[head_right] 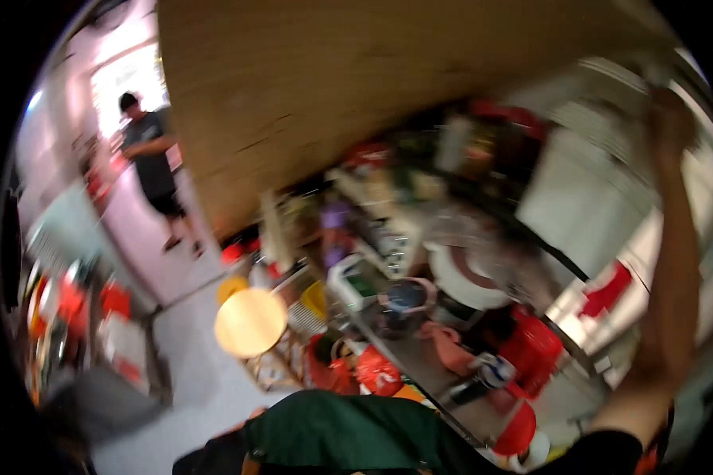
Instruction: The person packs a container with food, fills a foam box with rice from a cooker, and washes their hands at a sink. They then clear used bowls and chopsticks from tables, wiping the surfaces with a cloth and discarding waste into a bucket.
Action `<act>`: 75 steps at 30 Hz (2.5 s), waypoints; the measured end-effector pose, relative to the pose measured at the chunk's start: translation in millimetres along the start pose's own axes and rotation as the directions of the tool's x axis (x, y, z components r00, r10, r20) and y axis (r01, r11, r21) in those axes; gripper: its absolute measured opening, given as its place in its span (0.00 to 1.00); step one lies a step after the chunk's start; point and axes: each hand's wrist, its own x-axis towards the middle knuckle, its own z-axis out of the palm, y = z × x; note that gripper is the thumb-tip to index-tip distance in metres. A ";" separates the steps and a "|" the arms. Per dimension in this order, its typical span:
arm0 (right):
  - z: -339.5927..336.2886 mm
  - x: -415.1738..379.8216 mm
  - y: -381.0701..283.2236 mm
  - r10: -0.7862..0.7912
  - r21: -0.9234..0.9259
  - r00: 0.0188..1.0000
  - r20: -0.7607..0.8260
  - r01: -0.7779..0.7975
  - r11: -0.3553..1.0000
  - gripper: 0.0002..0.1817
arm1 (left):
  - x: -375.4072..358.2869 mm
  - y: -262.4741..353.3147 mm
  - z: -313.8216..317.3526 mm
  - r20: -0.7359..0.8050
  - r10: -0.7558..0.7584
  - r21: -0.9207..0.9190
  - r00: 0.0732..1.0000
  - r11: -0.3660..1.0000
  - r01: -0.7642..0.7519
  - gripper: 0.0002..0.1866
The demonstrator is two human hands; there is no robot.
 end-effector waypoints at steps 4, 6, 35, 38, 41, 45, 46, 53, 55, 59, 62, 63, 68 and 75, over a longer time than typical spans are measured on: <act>-64.0 -24.5 -34.9 0.020 -0.358 0.985 -0.172 -0.081 0.930 0.10 | 56.0 -58.7 36.9 0.059 0.010 0.012 0.998 1.000 -0.011 0.18; -72.0 -33.1 -28.3 0.104 -0.374 0.974 -0.203 -0.176 0.911 0.11 | 59.6 -65.9 37.9 0.070 -0.004 0.007 0.998 1.000 0.003 0.17; -146.4 -292.3 -745.8 -0.453 0.352 0.535 0.713 -0.832 -0.429 0.09 | -171.9 -4.5 -348.1 -0.817 0.021 -0.483 0.576 0.520 -0.705 0.29; -156.2 -275.8 -835.8 -0.544 0.254 0.511 0.666 -0.841 -0.478 0.08 | -179.7 -74.3 -375.1 -0.834 -0.196 -0.549 0.515 0.376 -0.746 0.30; -153.6 -270.3 -908.6 -0.588 0.194 0.472 0.657 -0.859 -0.473 0.08 | -179.3 -127.7 -406.2 -0.764 -0.245 -0.645 0.596 0.304 -0.701 0.31; -132.7 -267.0 -976.5 -0.573 0.177 0.451 0.684 -0.865 -0.470 0.07 | -143.8 -170.0 -443.6 -0.694 -0.213 -0.718 0.688 0.142 -0.681 0.28; -120.6 -263.7 -991.6 -0.566 0.201 0.449 0.691 -0.872 -0.446 0.07 | -130.3 -176.6 -453.8 -0.688 -0.201 -0.723 0.698 0.094 -0.685 0.26; -6.5 -256.8 -1121.3 -0.561 0.302 0.448 0.697 -0.892 -0.337 0.14 | -0.6 -243.5 -551.1 -0.498 0.082 -0.854 0.863 0.127 -0.505 0.24; 31.2 -253.2 -1175.6 -0.496 0.477 0.580 0.646 -0.814 -0.331 0.21 | 43.4 -262.4 -588.4 -0.605 -0.118 -0.775 0.787 0.314 -0.549 0.20; 69.5 -162.5 -1245.1 -0.809 0.210 0.318 0.495 -0.947 -0.244 0.26 | 98.0 -320.4 -688.1 -0.407 -0.580 -0.903 0.706 0.140 -0.406 0.16; 113.9 -126.9 -1303.3 -0.679 0.608 0.599 0.424 -0.744 -0.277 0.25 | 136.0 -373.6 -735.1 -0.609 -0.658 -0.745 0.443 0.283 -0.604 0.16; 131.2 -119.0 -1322.3 -0.682 0.611 0.603 0.414 -0.739 -0.282 0.25 | 143.0 -385.6 -750.5 -0.624 -0.676 -0.726 0.392 0.314 -0.612 0.16; 211.8 -122.4 -1409.3 -0.693 0.700 0.577 0.432 -0.699 -0.146 0.15 | 219.3 -474.9 -788.1 -0.634 -0.723 -0.707 0.274 0.398 -0.585 0.17; 308.8 -118.5 -1527.8 -0.726 0.590 0.426 0.540 -0.807 -0.035 0.13 | 399.5 -521.3 -951.9 -0.619 -0.439 -0.780 0.651 0.446 -0.439 0.16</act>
